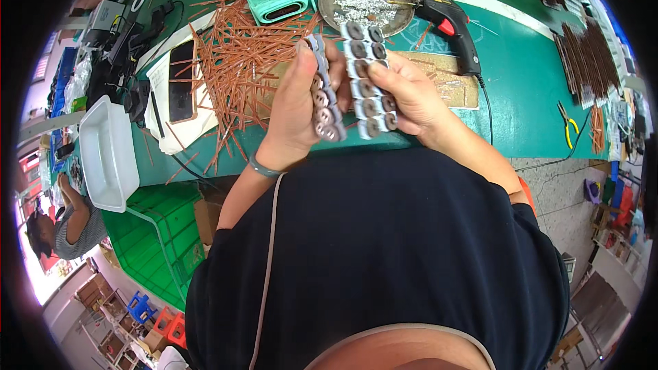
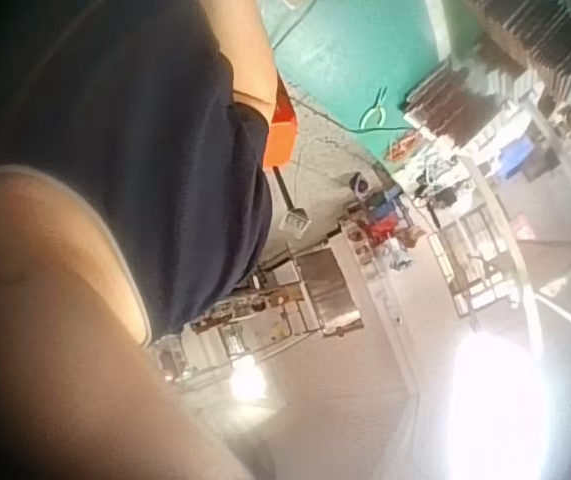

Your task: The person glues LED components and metal parts onto an electronic board using a hot glue gun.

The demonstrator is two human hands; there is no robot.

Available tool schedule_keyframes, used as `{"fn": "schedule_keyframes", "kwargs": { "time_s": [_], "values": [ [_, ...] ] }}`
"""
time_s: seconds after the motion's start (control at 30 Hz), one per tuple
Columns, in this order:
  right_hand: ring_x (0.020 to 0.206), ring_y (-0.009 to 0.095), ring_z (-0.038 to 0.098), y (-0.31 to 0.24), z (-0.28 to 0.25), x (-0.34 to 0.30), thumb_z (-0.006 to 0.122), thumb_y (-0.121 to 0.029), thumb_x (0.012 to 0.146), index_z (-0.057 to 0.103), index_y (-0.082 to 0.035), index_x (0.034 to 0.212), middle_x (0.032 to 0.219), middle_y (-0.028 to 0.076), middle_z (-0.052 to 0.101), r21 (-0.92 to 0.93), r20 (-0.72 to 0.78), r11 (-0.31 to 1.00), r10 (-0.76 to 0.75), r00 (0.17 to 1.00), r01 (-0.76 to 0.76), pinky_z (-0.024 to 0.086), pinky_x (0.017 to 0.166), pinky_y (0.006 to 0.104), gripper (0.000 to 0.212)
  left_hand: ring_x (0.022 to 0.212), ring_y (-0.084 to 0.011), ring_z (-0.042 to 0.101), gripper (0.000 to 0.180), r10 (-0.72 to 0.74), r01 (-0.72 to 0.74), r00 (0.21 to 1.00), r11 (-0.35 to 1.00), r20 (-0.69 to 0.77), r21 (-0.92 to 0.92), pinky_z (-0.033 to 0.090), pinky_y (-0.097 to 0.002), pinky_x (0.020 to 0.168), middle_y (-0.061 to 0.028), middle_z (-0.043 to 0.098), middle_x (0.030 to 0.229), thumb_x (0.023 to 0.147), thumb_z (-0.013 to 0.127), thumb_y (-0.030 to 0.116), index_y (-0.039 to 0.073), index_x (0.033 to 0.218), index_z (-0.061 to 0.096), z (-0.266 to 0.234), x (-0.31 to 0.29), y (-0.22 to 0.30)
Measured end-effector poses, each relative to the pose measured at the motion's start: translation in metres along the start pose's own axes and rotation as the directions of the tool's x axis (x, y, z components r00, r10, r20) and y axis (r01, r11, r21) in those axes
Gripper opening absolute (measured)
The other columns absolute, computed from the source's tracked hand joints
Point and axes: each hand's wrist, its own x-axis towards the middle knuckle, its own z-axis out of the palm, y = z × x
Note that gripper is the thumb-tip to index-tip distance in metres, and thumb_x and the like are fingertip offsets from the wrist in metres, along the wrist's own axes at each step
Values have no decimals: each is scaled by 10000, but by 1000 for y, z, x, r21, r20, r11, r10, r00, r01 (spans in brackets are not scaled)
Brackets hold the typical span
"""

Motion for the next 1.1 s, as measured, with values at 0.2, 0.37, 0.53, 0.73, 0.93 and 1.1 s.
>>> {"fn": "schedule_keyframes", "kwargs": {
  "time_s": [0.2, 0.37, 0.53, 0.73, 0.93, 1.1],
  "values": [
    [760, 77, 577, 9, 0, 6, 594, -150, 846, 537, -9, 1024, 870, 40, 622, -954, -60, 292, -404, 913, 67, 474, 675, 227, 234, 790, -88, 546, 305, 165, -66, 979, 809, -119, 584, 457, -246, 701, -40, 565, 946, 884, 541, 228, 13, 1088, 471, 12, -7, 5],
    [642, 95, 560, 8, -14, 5, 515, -267, 899, 540, -24, 945, 722, 35, 585, 171, 238, 981, 45, 970, -88, 453, 577, 217, 248, 737, -174, 582, 317, -6, 39, 975, 989, 221, -143, 467, -242, 586, -37, 515, 778, 870, 547, 322, 55, 1014, 455, -12, -7, -2],
    [708, 54, 544, -1, 9, 8, 476, -179, 914, 522, -6, 984, 819, 12, 584, -301, -293, 954, -102, 951, 9, 457, 630, 209, 192, 775, -128, 572, 321, 223, -62, 912, 905, -345, 421, 479, -245, 673, -29, 547, 856, 889, 526, 304, 30, 1042, 460, 5, 2, 3],
    [715, 99, 559, 2, 12, 1, 682, -116, 752, 510, 11, 977, 831, 45, 566, -844, -100, 533, -254, 962, 53, 463, 642, 244, 311, 851, -97, 532, 271, 194, -139, 962, 954, -191, 266, 443, -249, 766, -40, 536, 912, 898, 519, 282, 29, 986, 479, 2, -7, -11],
    [925, 332, 550, 17, -1, -11, 667, -188, 742, 455, -39, 1171, 971, 178, 537, -942, 305, 16, -378, 874, 336, 448, 777, 380, 501, 1127, -183, 410, 334, 375, -375, 925, 870, 65, 321, 379, -319, 900, -113, 358, 1250, 813, 635, 315, 59, 985, 508, 2, -4, -19],
    [886, 327, 549, -8, -3, -41, 637, -129, 717, 489, -71, 1133, 936, 126, 546, -978, 198, -108, -230, 953, 177, 465, 727, 387, 445, 1054, -181, 459, 497, 267, -423, 892, 206, 365, 882, 407, -290, 828, -51, 485, 1117, 664, 752, 200, 63, 1093, 543, 9, -19, 8]
  ]
}}
